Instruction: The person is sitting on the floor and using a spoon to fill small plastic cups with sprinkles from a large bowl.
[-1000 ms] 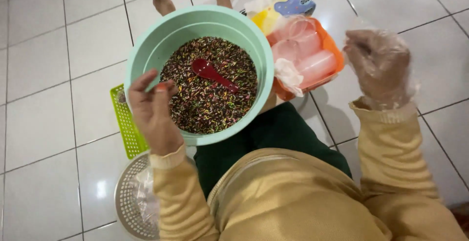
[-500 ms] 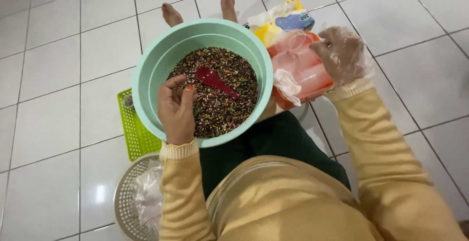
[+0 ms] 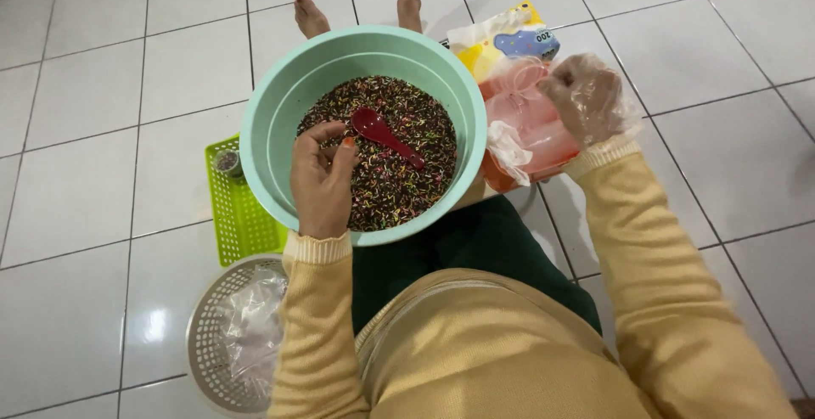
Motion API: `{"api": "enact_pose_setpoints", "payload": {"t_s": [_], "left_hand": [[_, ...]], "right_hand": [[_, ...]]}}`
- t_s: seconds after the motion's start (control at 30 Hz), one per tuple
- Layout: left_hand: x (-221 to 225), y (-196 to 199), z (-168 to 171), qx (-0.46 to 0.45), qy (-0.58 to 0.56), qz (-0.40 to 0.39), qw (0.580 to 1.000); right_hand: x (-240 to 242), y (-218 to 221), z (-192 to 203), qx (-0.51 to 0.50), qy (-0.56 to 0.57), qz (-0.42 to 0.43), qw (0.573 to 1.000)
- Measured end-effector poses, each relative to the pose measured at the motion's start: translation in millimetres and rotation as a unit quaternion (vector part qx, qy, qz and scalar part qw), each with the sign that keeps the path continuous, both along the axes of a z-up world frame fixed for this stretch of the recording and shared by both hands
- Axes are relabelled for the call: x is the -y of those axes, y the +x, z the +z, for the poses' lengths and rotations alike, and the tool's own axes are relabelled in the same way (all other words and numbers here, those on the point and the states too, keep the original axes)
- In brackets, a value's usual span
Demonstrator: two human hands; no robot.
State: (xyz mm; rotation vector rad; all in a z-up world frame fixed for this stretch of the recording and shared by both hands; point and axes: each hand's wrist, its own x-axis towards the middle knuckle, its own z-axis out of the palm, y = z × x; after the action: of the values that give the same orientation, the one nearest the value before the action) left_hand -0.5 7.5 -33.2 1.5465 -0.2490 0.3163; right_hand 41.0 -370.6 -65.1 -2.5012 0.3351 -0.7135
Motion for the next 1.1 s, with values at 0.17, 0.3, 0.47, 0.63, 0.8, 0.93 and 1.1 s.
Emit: {"api": "enact_pose_setpoints", "payload": {"t_s": [0.17,0.3,0.47,0.63,0.8,0.93,1.1], "left_hand": [[-3,2,-5,0.002,0.008,0.000,1.000],[4,-2,11,-0.029,0.086,0.060,0.994],[25,-14,38,0.005,0.155,0.019,0.988],[54,-27,62,0.032,0.212,-0.069,0.974],[88,-26,45,0.012,0.088,-0.286,0.954],[99,-38,30,0.003,-0.011,-0.369,0.929],[89,-41,20,-0.077,-0.107,-0.370,0.920]], "right_hand": [[22,1,-15,0.036,0.038,0.082,0.995],[10,-29,37,0.170,-0.022,0.233,0.957],[-8,-52,81,0.208,-0.003,0.234,0.950],[-30,-80,117,0.239,-0.067,0.295,0.923],[-70,-108,149,0.194,0.117,0.497,0.838],[-87,-111,148,0.203,0.127,0.530,0.813],[-61,-101,111,0.124,0.179,0.460,0.861]]}}
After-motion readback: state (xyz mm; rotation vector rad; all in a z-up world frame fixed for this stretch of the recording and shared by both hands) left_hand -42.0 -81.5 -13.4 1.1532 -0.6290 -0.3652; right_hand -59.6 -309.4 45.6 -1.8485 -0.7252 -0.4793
